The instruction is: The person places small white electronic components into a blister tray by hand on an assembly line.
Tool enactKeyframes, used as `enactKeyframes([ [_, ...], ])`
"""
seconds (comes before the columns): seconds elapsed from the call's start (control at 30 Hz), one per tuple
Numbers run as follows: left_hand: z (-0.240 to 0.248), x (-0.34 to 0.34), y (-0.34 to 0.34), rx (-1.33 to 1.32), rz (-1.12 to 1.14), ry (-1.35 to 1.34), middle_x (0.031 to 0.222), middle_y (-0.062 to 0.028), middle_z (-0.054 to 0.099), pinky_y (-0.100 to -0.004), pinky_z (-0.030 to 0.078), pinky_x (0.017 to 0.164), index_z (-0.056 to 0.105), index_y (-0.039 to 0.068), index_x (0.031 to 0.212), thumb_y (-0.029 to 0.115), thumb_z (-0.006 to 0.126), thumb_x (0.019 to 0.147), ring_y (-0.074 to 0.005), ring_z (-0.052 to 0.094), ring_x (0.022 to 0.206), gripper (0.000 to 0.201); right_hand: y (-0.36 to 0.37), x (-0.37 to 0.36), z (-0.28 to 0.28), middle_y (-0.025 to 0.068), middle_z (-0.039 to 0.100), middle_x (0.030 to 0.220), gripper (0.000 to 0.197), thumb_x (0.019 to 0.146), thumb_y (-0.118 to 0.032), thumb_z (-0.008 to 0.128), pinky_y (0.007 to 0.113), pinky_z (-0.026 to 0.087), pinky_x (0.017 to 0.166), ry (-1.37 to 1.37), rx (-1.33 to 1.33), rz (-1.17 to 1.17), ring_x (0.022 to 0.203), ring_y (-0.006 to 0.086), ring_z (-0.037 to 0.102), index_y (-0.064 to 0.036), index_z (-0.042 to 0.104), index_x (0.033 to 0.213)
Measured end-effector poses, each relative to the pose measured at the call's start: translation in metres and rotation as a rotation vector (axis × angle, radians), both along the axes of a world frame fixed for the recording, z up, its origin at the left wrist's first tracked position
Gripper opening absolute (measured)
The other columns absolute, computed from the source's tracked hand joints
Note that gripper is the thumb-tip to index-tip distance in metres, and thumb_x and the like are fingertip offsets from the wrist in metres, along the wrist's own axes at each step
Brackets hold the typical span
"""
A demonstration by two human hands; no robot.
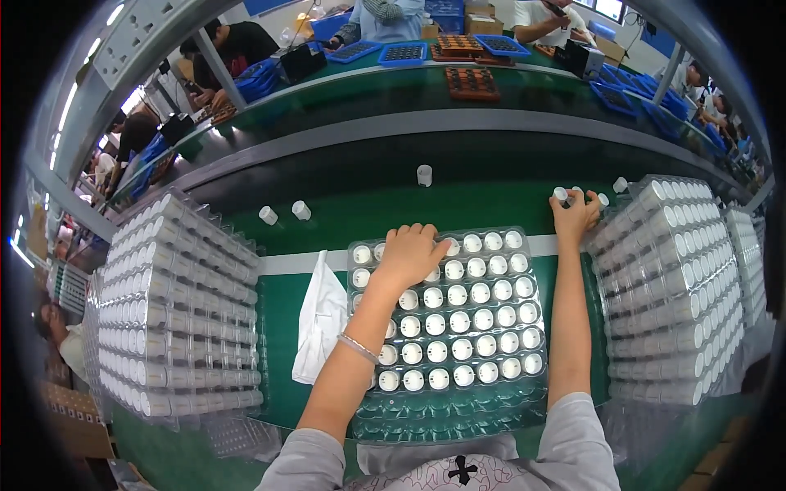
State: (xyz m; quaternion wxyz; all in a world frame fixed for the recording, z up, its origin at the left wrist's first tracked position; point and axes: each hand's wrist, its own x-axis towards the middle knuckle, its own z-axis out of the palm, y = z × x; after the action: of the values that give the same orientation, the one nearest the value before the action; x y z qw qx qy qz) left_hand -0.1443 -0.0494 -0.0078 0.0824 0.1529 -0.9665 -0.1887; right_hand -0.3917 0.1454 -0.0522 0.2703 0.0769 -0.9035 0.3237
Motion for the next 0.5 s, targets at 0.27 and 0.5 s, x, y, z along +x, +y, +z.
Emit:
enactKeyframes([
  [0.27,0.0022,0.0,0.0006,-0.003,-0.002,-0.002,0.096,-0.0147,0.06,-0.0413,0.035,0.087,0.059,0.002,0.098,0.038,0.044,0.087,-0.0303,0.052,0.095,0.04,0.0017,-0.0059,-0.0045,0.0129,0.044,0.123,0.036,0.069,-0.03,0.071,0.046,0.037,0.091,-0.088,-0.033,0.089,0.112,0.0328,0.044,-0.0157,0.06,0.1],
  [0.5,0.0016,0.0007,0.0006,-0.005,-0.001,-0.011,0.097,-0.0149,0.06,-0.0412,0.035,0.087,0.058,0.001,0.099,0.038,0.044,0.088,-0.0302,0.052,0.096,0.041,0.0005,0.0008,0.0008,0.0095,0.049,0.115,0.035,0.069,-0.03,0.07,0.043,0.04,0.086,-0.108,0.003,0.115,0.103,0.0309,0.051,-0.0181,0.059,0.1],
])
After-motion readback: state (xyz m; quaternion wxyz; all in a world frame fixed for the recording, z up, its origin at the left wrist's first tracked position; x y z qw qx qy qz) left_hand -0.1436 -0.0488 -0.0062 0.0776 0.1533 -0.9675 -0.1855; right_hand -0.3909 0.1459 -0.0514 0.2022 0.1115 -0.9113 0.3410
